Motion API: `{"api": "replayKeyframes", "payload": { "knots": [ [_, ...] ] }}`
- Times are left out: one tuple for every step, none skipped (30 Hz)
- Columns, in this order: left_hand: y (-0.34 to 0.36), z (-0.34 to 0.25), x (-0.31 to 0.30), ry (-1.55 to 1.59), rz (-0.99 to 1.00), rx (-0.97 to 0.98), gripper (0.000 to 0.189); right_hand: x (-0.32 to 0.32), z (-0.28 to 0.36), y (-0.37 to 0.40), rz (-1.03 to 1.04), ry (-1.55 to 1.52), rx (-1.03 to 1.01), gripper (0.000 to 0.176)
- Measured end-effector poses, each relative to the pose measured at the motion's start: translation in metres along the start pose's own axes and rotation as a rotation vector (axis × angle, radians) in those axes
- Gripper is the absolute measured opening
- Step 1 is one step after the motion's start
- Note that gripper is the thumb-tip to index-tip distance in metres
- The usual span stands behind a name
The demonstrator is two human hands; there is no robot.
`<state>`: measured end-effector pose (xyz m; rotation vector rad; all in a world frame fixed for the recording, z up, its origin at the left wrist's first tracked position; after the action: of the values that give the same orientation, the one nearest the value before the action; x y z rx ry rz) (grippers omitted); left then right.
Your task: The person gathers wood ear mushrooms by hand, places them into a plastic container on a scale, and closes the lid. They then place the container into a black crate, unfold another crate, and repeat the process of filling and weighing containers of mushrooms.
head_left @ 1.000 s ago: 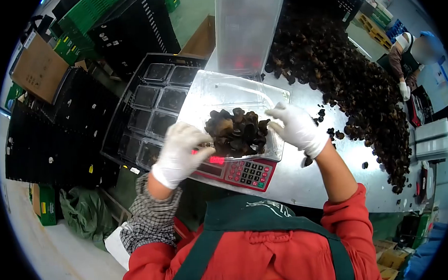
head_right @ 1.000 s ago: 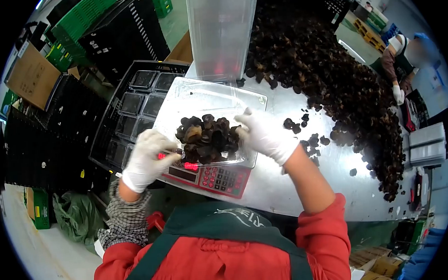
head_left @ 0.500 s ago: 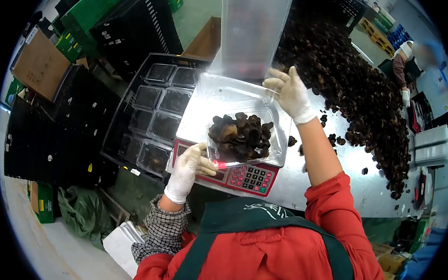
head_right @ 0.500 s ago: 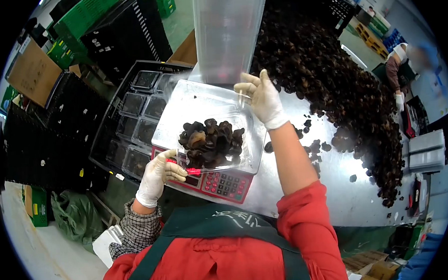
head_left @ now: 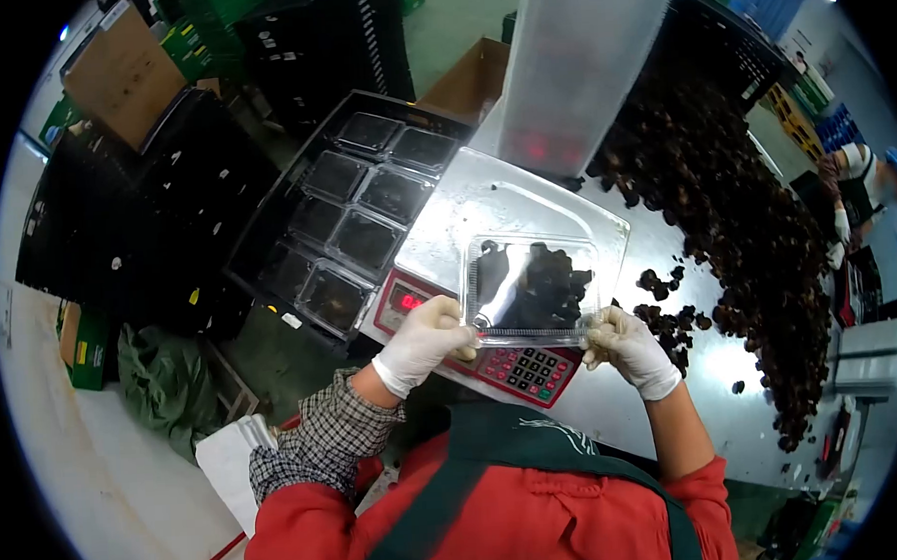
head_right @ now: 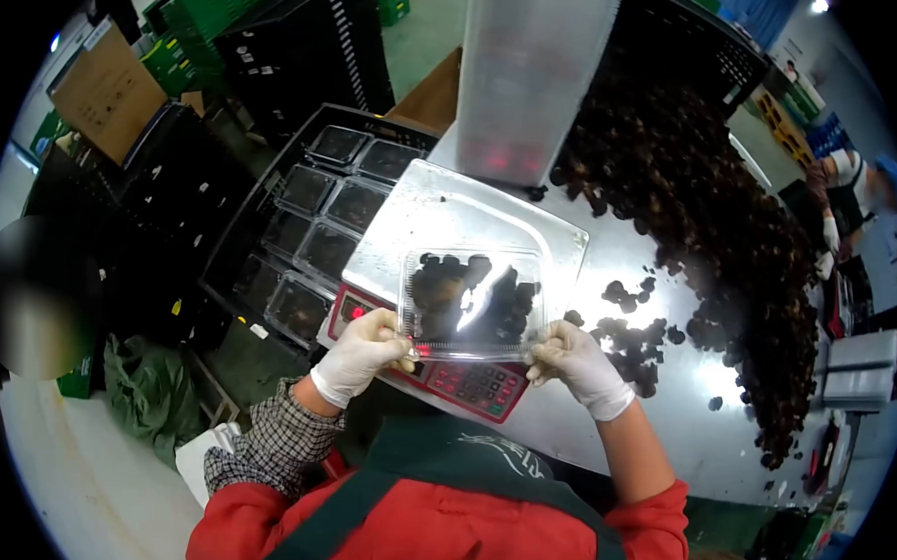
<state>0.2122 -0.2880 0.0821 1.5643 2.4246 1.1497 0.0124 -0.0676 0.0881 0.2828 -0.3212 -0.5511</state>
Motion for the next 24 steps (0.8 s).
{"api": "replayKeyframes", "payload": {
  "knots": [
    [-0.001,-0.001,0.0,-0.032,0.021,0.01,0.019,0.006,0.002,0.001,-0.021,-0.043,-0.001,0.016],
    [0.0,-0.002,-0.001,-0.066,0.03,0.003,0.019,0.007,-0.001,0.001,-0.034,-0.073,-0.033,0.013],
    [0.001,-0.004,-0.003,-0.091,0.023,0.015,0.019,0.009,-0.003,0.0,-0.048,-0.104,-0.063,0.01],
    [0.003,-0.006,-0.005,-0.116,0.015,0.028,0.02,0.011,-0.003,-0.001,-0.05,-0.123,-0.077,0.011],
    [0.004,-0.007,-0.008,-0.139,0.006,0.039,0.02,0.016,-0.001,-0.001,-0.05,-0.141,-0.09,0.012],
    [0.008,-0.01,-0.012,-0.17,-0.007,0.087,0.019,0.021,0.001,-0.001,-0.051,-0.16,-0.101,0.013],
    [0.013,-0.016,-0.015,-0.13,-0.027,0.153,0.02,0.027,0.007,-0.002,-0.035,-0.16,-0.134,0.014],
    [0.02,-0.022,-0.016,-0.092,-0.046,0.217,0.02,0.033,0.016,-0.005,-0.022,-0.16,-0.167,0.015],
    [0.028,-0.03,-0.015,-0.053,-0.061,0.28,0.02,0.041,0.027,-0.007,-0.012,-0.161,-0.2,0.017],
    [0.036,-0.039,-0.017,-0.007,-0.092,0.38,0.025,0.055,0.041,-0.008,-0.011,-0.204,-0.211,0.018],
    [0.035,-0.035,-0.029,0.081,-0.078,0.429,0.044,0.072,0.056,-0.01,0.007,-0.203,-0.255,0.018],
    [0.037,-0.037,-0.029,0.2,-0.092,0.55,0.056,0.087,0.063,-0.017,0.056,-0.203,-0.302,0.017],
    [0.039,-0.039,-0.027,0.318,-0.104,0.674,0.068,0.102,0.069,-0.026,0.107,-0.203,-0.353,0.017],
    [0.033,-0.031,-0.023,0.432,-0.001,0.612,0.086,0.123,0.069,-0.039,0.118,-0.105,-0.311,0.017],
    [0.025,-0.021,-0.014,0.499,0.125,0.624,0.074,0.146,0.066,-0.048,0.131,-0.009,-0.262,0.017],
    [0.019,-0.019,-0.014,0.554,0.027,0.621,0.064,0.168,0.058,-0.053,0.228,-0.008,-0.271,0.019],
    [0.015,-0.02,-0.019,0.606,-0.068,0.619,0.056,0.185,0.049,-0.056,0.323,-0.006,-0.283,0.023],
    [0.012,-0.024,-0.038,0.795,-0.072,0.543,0.037,0.196,0.044,-0.054,0.431,-0.047,-0.338,0.04],
    [0.019,-0.041,-0.052,0.906,-0.105,0.606,0.028,0.195,0.053,-0.048,0.482,0.2,-0.425,0.057],
    [0.016,-0.044,-0.085,0.784,-0.245,0.583,0.02,0.184,0.06,-0.043,0.415,0.244,-0.414,0.059],
    [0.003,-0.041,-0.131,0.682,-0.422,0.594,0.017,0.168,0.067,-0.038,0.347,0.289,-0.403,0.061],
    [-0.009,-0.041,-0.172,0.657,-0.595,0.554,0.019,0.142,0.074,-0.037,0.272,0.368,-0.383,0.06],
    [-0.021,-0.035,-0.215,0.612,-0.698,0.51,0.018,0.11,0.072,-0.036,0.143,0.338,-0.336,0.051],
    [-0.038,-0.025,-0.264,0.625,-0.762,0.396,0.018,0.077,0.068,-0.029,-0.032,0.184,-0.298,0.049]
  ]
}}
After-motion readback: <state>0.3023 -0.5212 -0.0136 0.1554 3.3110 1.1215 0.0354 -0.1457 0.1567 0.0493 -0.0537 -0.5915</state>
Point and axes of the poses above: each hand's wrist, its own y-axis away from the middle knuckle, its own x-axis out of the palm, z = x × y, the point moved 3 cm from there along -y, towards the middle knuckle, and after that the axes turned 12 degrees about -x, right-handed, at the moved point
